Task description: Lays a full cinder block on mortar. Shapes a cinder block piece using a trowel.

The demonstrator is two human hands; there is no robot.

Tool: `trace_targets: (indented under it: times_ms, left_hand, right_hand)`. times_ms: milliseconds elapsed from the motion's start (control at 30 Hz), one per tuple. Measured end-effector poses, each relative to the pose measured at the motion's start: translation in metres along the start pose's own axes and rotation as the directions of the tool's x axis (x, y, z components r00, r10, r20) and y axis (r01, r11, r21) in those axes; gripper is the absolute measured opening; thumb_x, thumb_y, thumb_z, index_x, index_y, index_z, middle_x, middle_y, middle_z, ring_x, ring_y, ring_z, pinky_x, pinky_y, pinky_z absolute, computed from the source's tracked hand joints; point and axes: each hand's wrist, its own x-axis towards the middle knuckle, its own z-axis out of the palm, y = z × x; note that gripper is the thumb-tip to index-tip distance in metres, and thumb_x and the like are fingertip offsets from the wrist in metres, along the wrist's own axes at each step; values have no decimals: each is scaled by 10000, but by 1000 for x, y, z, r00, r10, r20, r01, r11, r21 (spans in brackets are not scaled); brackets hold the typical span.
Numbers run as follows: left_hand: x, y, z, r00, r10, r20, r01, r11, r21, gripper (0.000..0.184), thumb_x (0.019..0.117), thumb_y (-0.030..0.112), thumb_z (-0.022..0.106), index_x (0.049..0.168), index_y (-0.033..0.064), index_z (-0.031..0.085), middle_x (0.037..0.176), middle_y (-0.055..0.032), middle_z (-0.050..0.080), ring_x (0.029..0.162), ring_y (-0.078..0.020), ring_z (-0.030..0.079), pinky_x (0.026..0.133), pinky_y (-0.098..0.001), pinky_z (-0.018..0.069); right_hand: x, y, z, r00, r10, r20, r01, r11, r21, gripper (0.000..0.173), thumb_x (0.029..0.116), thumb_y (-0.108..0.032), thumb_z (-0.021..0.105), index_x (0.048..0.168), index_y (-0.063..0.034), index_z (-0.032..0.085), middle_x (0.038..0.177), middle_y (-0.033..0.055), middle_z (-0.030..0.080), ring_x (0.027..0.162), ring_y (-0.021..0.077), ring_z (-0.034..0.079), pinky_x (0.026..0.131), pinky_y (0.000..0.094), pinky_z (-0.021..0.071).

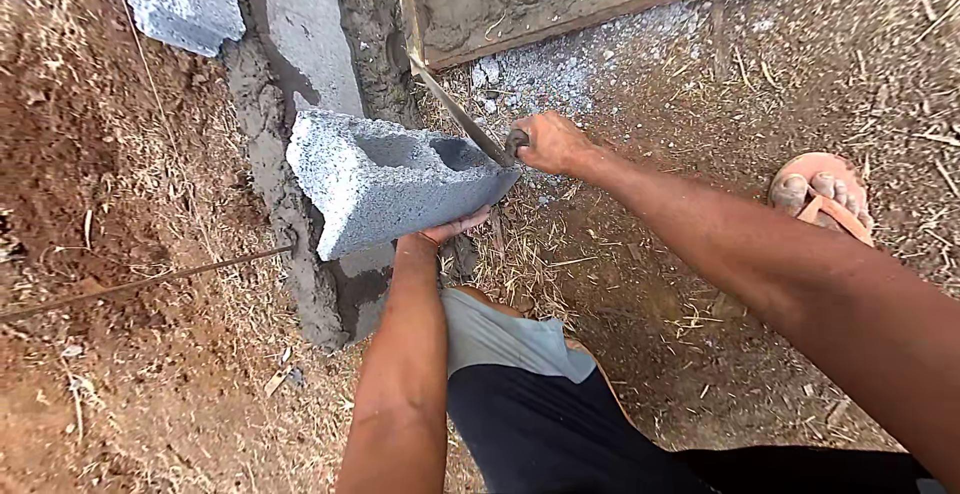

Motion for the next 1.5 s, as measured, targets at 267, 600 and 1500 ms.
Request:
trace_targets:
  times_ms: [267,600,1500]
  left_hand:
    - [5,1,-5,998,-60,-28,59,998,-29,622,1096,476,219,1469,31,441,1387,-269,575,1238,-402,613,1051,-506,528]
    - [0,0,8,997,-44,-69,46,999,29,536,1117,377,222,1451,23,444,1353,-253,595,1202,-373,633,1021,-482,542]
    - [1,2,5,996,-67,-56,71,994,78,542,1120,370,186,1455,25,436,1343,-248,599,1192,-354,639,1024,-455,539]
  right_hand:
    - [-3,-15,-13,997,-60,-47,63,996,59,166,941,-254,614,930,-96,667,810,120,663,798,322,671,685,577,509]
    - [-4,-5,-14,997,1,-79,1,1000,31,182,958,-254,602,977,-88,673,837,141,677,823,352,681,700,595,511]
    - [-5,-23,-14,995,-18,-97,19,1000,17,173,942,-248,603,958,-83,654,823,142,667,813,353,680,683,592,508]
